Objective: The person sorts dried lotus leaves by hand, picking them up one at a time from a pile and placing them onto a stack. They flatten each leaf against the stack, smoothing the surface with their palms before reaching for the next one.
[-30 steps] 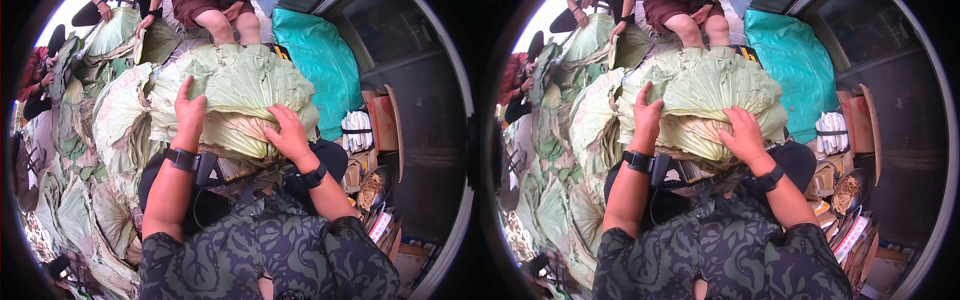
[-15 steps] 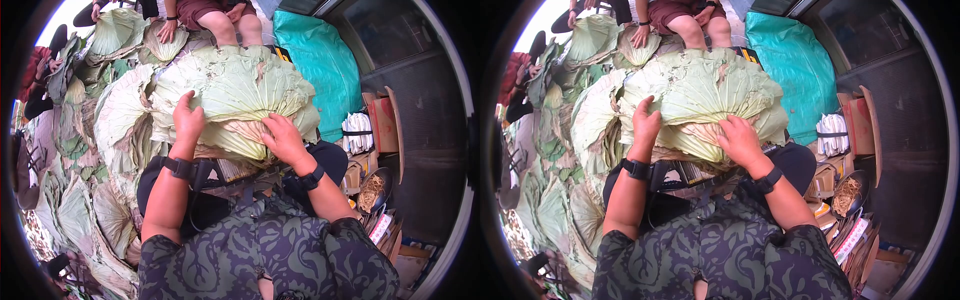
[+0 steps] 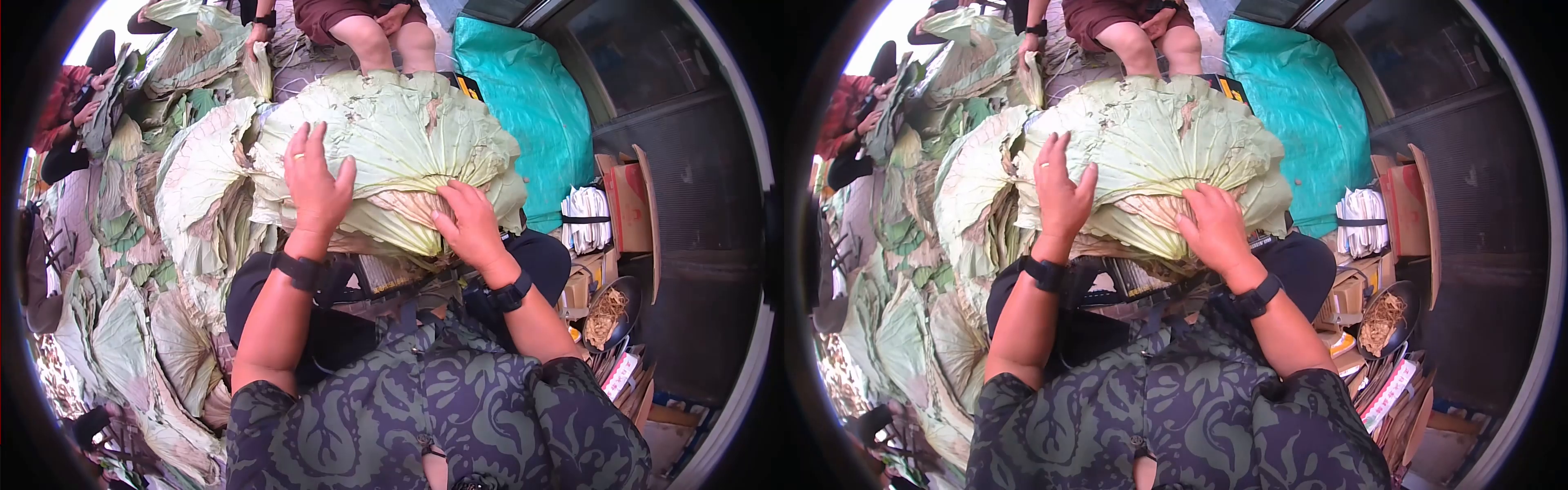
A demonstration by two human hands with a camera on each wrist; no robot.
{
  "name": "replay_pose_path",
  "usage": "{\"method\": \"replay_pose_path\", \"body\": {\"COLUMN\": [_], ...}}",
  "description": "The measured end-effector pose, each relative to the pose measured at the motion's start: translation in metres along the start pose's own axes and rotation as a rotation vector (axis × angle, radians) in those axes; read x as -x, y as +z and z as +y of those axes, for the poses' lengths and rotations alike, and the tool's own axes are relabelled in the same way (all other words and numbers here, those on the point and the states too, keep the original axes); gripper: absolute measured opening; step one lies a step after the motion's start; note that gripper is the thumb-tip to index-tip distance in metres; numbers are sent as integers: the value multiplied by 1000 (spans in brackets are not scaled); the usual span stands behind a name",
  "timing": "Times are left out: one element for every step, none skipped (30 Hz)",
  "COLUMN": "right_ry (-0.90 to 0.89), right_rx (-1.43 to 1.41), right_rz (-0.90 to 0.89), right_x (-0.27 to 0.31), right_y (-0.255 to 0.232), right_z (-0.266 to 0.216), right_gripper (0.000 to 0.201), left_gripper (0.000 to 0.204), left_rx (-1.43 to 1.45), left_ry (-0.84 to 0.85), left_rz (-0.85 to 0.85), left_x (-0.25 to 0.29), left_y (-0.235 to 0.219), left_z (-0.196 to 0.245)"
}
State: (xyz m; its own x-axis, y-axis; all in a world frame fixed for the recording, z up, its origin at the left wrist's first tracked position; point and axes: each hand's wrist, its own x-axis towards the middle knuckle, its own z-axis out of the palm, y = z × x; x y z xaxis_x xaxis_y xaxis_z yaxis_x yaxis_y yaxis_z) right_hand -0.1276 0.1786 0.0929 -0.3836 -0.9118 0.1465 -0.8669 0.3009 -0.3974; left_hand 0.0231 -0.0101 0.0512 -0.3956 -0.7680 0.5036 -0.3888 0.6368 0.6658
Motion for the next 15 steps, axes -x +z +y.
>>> {"method": "replay_pose_path", "body": {"right_ry": [-3,-13,-22,-25,-34,-41,-48,-48,-45,-42,-35,-34,-28,-23,-23], "right_rx": [2,12,21,21,53,84,95,95,112,128,125,124,148,170,167], "right_rz": [-1,60,122,122,48,-24,1,4,27,51,58,65,53,39,41], "right_x": [0,0,0,2,6,9,12,13,15,16,16,16,16,16,17], "right_y": [1,2,3,7,14,19,25,27,28,30,31,31,32,32,33], "right_z": [-1,-3,-5,-5,-2,0,1,0,-2,-3,-4,-5,-6,-7,-7], "right_gripper": [42,44,46,46,48,50,51,51,51,51,52,52,51,51,51], "left_gripper": [60,62,63,65,65,66,67,67,67,67,66,66,65,64,64], "left_rx": [-43,-26,-33,-39,-38,-62,-88,-89,-111,-135,-127,-130,-112,-94,-98], "left_ry": [45,52,113,177,178,211,244,247,234,221,203,209,209,206,207], "left_rz": [-74,-187,-272,-360,-360,-491,-621,-620,-690,-760,-781,-779,-762,-746,-747], "left_x": [5,9,12,15,18,21,23,25,28,29,26,26,28,30,31], "left_y": [2,3,2,0,-1,0,2,4,5,6,2,3,5,7,7], "left_z": [7,15,23,28,29,30,30,28,25,24,26,25,21,19,18]}}
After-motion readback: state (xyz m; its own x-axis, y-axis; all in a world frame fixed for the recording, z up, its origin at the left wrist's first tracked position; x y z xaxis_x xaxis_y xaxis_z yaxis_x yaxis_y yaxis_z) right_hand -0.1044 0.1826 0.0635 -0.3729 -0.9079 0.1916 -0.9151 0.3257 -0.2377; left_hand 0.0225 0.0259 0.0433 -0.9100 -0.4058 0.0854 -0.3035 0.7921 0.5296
